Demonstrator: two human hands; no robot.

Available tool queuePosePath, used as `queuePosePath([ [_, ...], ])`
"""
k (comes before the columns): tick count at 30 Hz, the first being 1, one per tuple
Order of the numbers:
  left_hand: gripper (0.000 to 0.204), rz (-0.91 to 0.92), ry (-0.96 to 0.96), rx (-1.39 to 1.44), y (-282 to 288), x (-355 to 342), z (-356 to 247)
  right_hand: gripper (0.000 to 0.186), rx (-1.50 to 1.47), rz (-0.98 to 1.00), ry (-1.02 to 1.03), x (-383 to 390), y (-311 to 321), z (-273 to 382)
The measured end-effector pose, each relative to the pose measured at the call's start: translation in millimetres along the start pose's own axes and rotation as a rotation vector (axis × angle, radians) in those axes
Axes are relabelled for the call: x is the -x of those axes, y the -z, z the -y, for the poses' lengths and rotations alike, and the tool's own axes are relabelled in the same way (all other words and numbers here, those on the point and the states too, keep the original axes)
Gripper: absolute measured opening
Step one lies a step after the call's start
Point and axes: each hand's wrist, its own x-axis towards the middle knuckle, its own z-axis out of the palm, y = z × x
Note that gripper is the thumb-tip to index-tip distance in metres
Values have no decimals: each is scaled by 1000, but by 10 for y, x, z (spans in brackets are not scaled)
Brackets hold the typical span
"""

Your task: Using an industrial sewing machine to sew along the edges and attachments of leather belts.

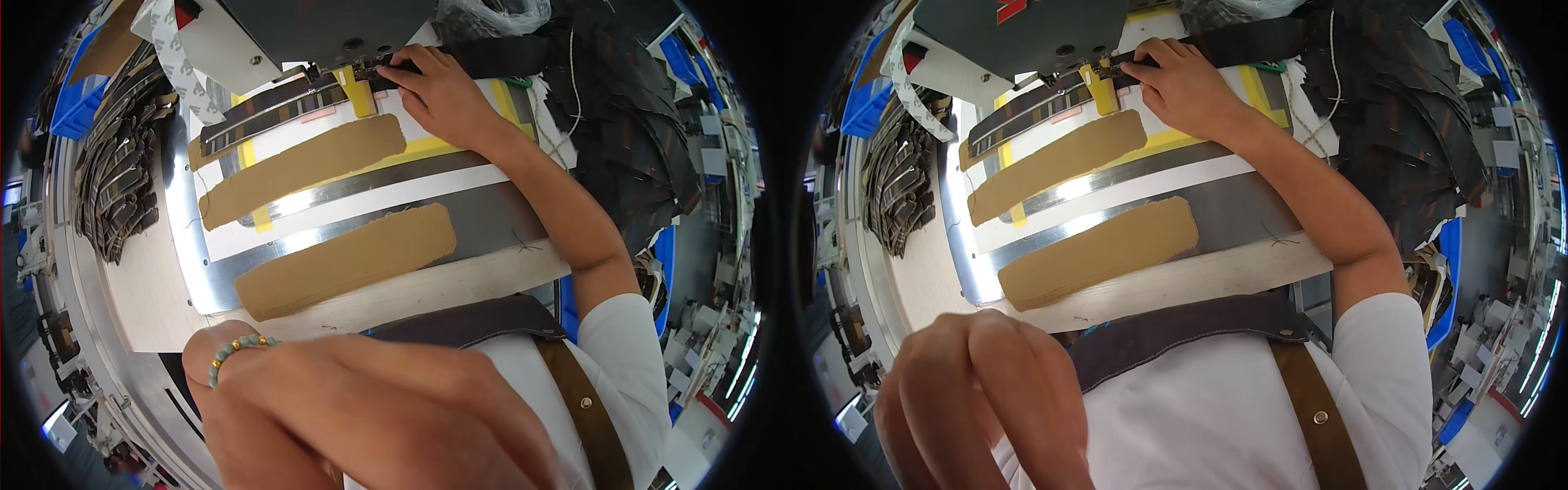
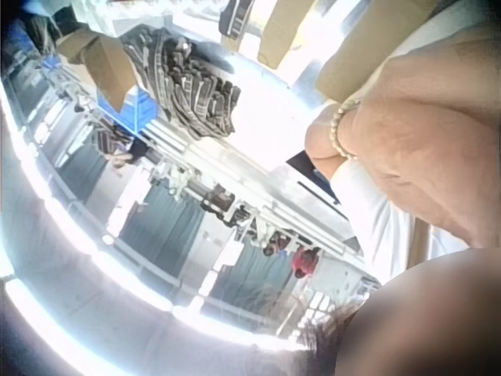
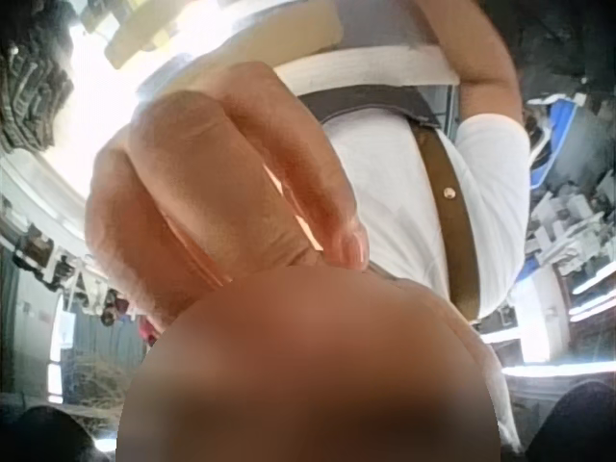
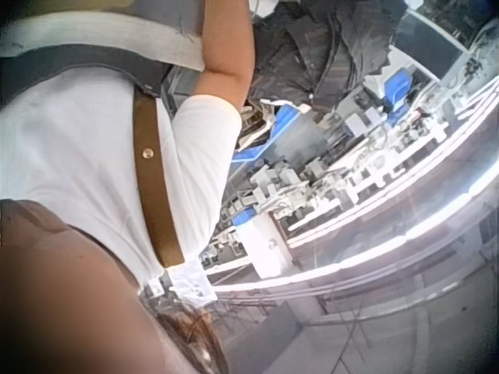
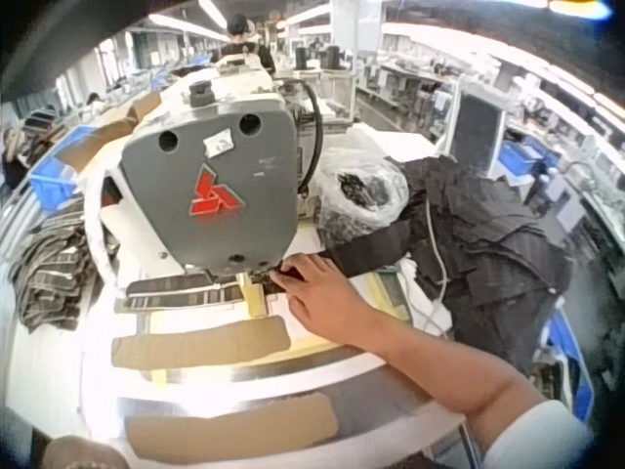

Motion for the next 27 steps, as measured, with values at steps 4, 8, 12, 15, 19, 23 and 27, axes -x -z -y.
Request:
queuePosePath([
  [4, 7, 34, 28, 94, -32, -8, 73, 35, -7, -53, 25, -13, -28, 28],
  [8, 6, 86, 52, 184, -6, -42, 147, 41, -21, 6, 2, 10, 23, 60],
  [12, 18, 143, 270, -575, 271, 66, 152, 41, -50, 6, -12, 6, 39, 102],
  [15, 47, -63, 522, -1191, 596, 315, 325, 41, -85, 11, -18, 30, 29, 79],
  [19, 56, -34, 480, -1781, 956, 587, 554, 37, -90, -13, -15, 12, 78, 123],
  [23, 58, 27, 542, -1830, 1051, 728, 683, 34, -71, -19, 12, -9, 79, 113],
  [27, 53, 51, 514, -1841, 1004, 734, 715, 40, -81, 29, -5, -3, 122, 116],
])
